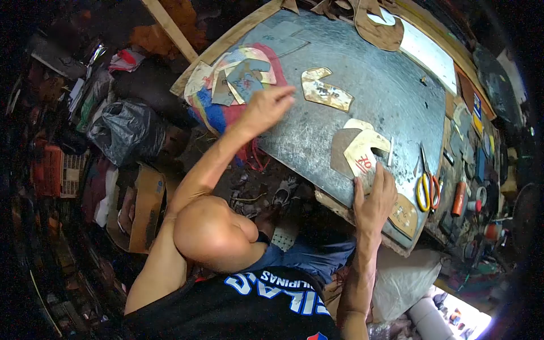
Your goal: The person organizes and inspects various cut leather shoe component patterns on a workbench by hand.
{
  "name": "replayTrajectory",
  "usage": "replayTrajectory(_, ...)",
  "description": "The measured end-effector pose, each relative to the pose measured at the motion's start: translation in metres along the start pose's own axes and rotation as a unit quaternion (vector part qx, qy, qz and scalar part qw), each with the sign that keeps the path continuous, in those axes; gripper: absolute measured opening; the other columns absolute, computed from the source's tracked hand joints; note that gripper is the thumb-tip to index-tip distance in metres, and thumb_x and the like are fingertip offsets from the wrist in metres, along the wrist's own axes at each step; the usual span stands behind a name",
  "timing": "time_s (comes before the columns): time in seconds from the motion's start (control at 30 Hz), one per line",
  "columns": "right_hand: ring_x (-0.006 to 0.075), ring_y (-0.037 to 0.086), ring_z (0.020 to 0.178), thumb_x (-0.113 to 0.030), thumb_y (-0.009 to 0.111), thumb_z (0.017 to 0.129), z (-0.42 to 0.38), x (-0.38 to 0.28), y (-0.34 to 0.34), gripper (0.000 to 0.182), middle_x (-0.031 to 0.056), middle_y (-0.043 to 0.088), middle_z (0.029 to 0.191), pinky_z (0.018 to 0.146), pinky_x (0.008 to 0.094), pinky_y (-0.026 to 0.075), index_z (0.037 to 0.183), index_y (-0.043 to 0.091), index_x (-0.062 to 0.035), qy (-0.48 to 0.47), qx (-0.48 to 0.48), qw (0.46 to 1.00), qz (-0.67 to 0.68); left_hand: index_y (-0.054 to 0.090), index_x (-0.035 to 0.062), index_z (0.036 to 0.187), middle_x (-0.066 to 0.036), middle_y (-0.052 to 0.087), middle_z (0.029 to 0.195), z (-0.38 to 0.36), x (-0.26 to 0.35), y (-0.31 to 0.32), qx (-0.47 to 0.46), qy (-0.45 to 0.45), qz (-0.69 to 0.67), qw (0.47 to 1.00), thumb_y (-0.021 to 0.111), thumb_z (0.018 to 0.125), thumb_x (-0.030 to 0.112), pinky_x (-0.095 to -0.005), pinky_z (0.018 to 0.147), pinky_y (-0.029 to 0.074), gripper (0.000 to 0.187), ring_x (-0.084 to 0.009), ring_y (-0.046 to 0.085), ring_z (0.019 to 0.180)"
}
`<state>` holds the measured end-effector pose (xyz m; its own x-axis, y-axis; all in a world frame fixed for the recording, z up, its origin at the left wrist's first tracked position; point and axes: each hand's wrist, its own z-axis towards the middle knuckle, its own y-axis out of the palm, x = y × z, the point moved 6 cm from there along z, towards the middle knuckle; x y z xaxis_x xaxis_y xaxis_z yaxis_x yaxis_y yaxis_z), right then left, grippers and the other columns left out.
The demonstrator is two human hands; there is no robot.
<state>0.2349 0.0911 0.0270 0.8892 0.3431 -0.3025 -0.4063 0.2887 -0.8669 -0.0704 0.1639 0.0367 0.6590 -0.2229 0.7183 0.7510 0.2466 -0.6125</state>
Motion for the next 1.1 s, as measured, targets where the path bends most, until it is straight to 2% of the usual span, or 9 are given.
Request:
replayTrajectory(0.13,0.0353,0.051,0.109,-0.018,0.072,0.081,-0.003,-0.001,-0.002,0.056,0.0192,0.052,0.118,0.091,0.044,0.04,0.131,0.048,-0.0057,0.014,0.03,0.999,0.009,0.058,0.0009,0.117,-0.022,0.063,0.108,0.009,-0.053,-0.065,0.076,-0.027,0.293,0.953,0.066,0.083,0.032,-0.0441,0.087,0.047,0.046,-0.0391,0.06,0.101)
replayTrajectory(0.17,0.0353,0.051,0.109,-0.018,0.072,0.081,-0.003,-0.002,-0.003,0.056,0.0192,0.052,0.118,0.091,0.044,0.04,0.131,0.048,-0.0057,0.017,0.033,0.999,0.007,0.052,-0.0018,0.126,-0.024,0.06,0.116,0.012,-0.082,-0.072,0.053,-0.099,0.317,0.942,0.071,0.078,0.041,-0.0439,0.092,0.045,0.067,-0.039,0.057,0.108)
replayTrajectory(0.3,0.0355,0.052,0.106,-0.009,0.071,0.079,-0.002,-0.01,-0.01,0.056,0.0197,0.052,0.115,0.088,0.0428,0.042,0.131,0.048,-0.0061,-0.008,0.064,0.997,0.042,0.045,-0.0046,0.13,-0.028,0.059,0.115,0.018,-0.093,-0.075,0.052,-0.089,0.37,0.923,0.079,0.064,0.051,-0.0455,0.094,0.043,0.093,-0.0396,0.056,0.109)
replayTrajectory(0.67,0.0364,0.055,0.087,0.003,0.061,0.083,-0.007,-0.007,-0.009,0.05,0.0201,0.057,0.098,0.077,0.0433,0.044,0.13,0.049,-0.004,-0.015,0.039,0.994,0.1,0.047,-0.0032,0.13,-0.027,0.06,0.115,0.043,-0.104,-0.086,0.022,-0.082,0.376,0.923,0.08,0.067,0.036,-0.0416,0.092,0.045,0.081,-0.0371,0.058,0.109)
replayTrajectory(0.73,0.0354,0.056,0.085,0.003,0.06,0.083,-0.006,-0.007,-0.009,0.049,0.0194,0.058,0.095,0.076,0.0428,0.044,0.13,0.049,-0.0041,-0.021,0.051,0.993,0.1,0.049,-0.0044,0.128,-0.026,0.062,0.105,0.046,-0.112,-0.094,0.104,0.012,0.299,0.949,0.079,0.07,0.026,-0.041,0.087,0.047,0.073,-0.0372,0.06,0.1)
replayTrajectory(0.8,0.0348,0.055,0.083,0.004,0.057,0.083,-0.006,-0.008,-0.009,0.048,0.0181,0.058,0.092,0.074,0.043,0.044,0.129,0.049,-0.005,-0.041,0.062,0.992,0.104,0.049,-0.0054,0.128,-0.02,0.065,0.095,0.046,-0.109,-0.101,0.093,-0.046,0.256,0.961,0.075,0.076,0.018,-0.0354,0.077,0.049,0.063,-0.0275,0.063,0.087)
replayTrajectory(0.87,0.0343,0.055,0.08,0.004,0.056,0.082,-0.006,-0.008,-0.011,0.049,0.0171,0.058,0.089,0.073,0.043,0.044,0.129,0.048,-0.0051,-0.035,0.061,0.993,0.099,0.047,-0.0071,0.13,-0.011,0.065,0.089,0.043,-0.132,-0.113,0.111,-0.162,0.033,0.98,0.07,0.081,0.012,-0.0284,0.069,0.048,0.058,-0.0156,0.061,0.079)
replayTrajectory(0.93,0.0337,0.055,0.078,0.005,0.056,0.08,-0.006,-0.007,-0.012,0.051,0.016,0.057,0.086,0.072,0.0431,0.043,0.129,0.047,-0.0053,-0.036,0.057,0.993,0.097,0.046,-0.0069,0.132,-0.008,0.065,0.097,0.035,-0.112,-0.113,0.115,-0.164,-0.107,0.974,0.066,0.086,0.009,-0.0245,0.07,0.049,0.052,-0.0103,0.061,0.085)
replayTrajectory(1.1,0.0333,0.055,0.075,0.006,0.055,0.08,-0.006,-0.006,-0.01,0.052,0.0164,0.057,0.086,0.067,0.0431,0.044,0.129,0.049,-0.0071,-0.033,0.058,0.99,0.121,0.051,-0.0056,0.127,-0.008,0.065,0.104,0.012,-0.093,-0.099,0.202,-0.18,-0.396,0.877,0.066,0.088,0.011,-0.0217,0.07,0.051,0.045,-0.0105,0.063,0.086)
